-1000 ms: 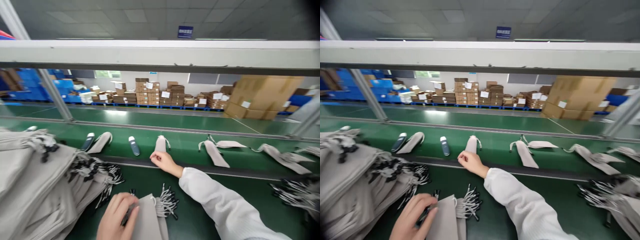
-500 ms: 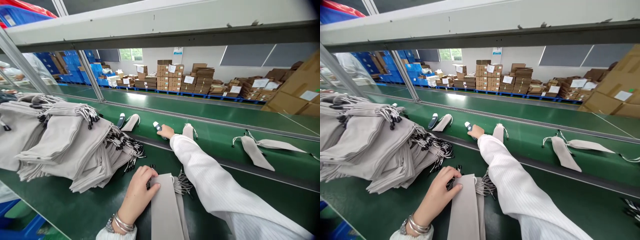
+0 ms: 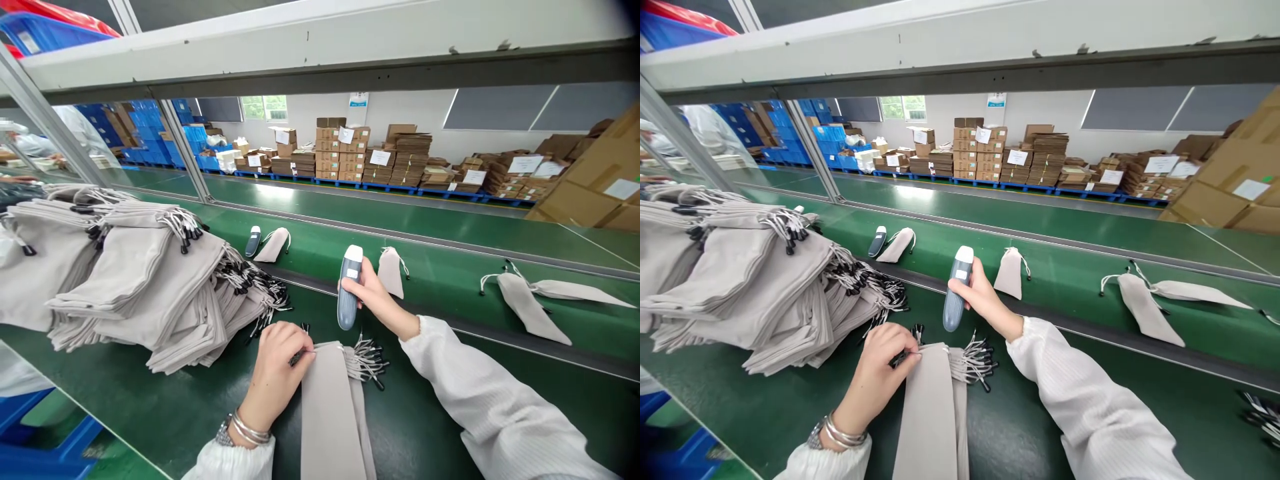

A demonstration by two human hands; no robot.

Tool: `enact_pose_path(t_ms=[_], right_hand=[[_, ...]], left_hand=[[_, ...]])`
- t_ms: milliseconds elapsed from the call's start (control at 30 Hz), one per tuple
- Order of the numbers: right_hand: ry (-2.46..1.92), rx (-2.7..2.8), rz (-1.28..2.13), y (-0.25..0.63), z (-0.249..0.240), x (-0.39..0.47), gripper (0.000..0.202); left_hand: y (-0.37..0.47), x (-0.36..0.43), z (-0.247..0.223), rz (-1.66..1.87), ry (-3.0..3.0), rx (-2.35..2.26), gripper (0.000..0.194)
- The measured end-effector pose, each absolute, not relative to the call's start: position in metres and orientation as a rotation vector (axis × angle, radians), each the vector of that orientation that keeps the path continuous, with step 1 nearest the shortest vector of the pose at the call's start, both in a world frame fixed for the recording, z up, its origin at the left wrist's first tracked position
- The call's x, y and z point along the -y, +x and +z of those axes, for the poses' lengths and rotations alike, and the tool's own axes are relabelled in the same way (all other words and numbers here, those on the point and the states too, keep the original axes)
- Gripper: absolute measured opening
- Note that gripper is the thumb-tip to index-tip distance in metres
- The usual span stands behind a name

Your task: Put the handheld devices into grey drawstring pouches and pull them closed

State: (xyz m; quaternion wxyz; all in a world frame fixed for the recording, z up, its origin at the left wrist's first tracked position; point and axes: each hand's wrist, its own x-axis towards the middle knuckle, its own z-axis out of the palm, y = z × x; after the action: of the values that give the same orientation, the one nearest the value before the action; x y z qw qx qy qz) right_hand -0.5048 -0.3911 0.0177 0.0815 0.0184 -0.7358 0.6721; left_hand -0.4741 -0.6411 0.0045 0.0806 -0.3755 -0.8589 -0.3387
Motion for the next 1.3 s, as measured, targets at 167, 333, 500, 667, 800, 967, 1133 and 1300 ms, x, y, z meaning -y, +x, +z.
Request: enact_pose_path(t_ms=[167, 333, 500, 667, 800, 967, 1133, 1300], right_hand=[[0.124, 2.126, 1.99, -0.478, 0.034, 0.404, 0.058], [0.269, 2.066, 1.988, -0.46, 0.038, 0.417, 0.082], [0.369, 2.121, 1.991, -0.448, 0.045, 0.42, 0.068], [0.784, 2.378, 1.733, -0.44, 0.06, 0.42, 0.045], [0.767, 2.701, 1.686, -0.431, 0.073, 0.413, 0.039], [0.939, 2.645, 2.064, -0.423, 0.09, 0.381, 0.037], [0.539, 2.061, 2.511, -0.414, 0.104, 0.366, 0.031], [0.194, 1.641, 2.172, -0.424, 0.113, 0.361, 0.017]], left_hand=[[-0.471, 0.64, 0.007, -1.133, -1.242, 2.479, 0.016], [-0.464, 0.638, 0.014, -1.645, -1.235, 2.445, 0.016], [-0.457, 0.631, 0.025, -1.908, -1.126, 2.288, 0.016], [-0.449, 0.622, 0.041, -1.997, -0.888, 2.081, 0.015], [-0.447, 0.622, 0.049, -1.957, -0.744, 2.049, 0.014], [-0.462, 0.644, 0.057, -2.197, -0.509, 1.948, 0.013], [-0.472, 0.652, 0.057, -2.264, -0.45, 1.862, 0.012], [-0.466, 0.637, 0.026, -1.882, -0.905, 2.245, 0.014]])
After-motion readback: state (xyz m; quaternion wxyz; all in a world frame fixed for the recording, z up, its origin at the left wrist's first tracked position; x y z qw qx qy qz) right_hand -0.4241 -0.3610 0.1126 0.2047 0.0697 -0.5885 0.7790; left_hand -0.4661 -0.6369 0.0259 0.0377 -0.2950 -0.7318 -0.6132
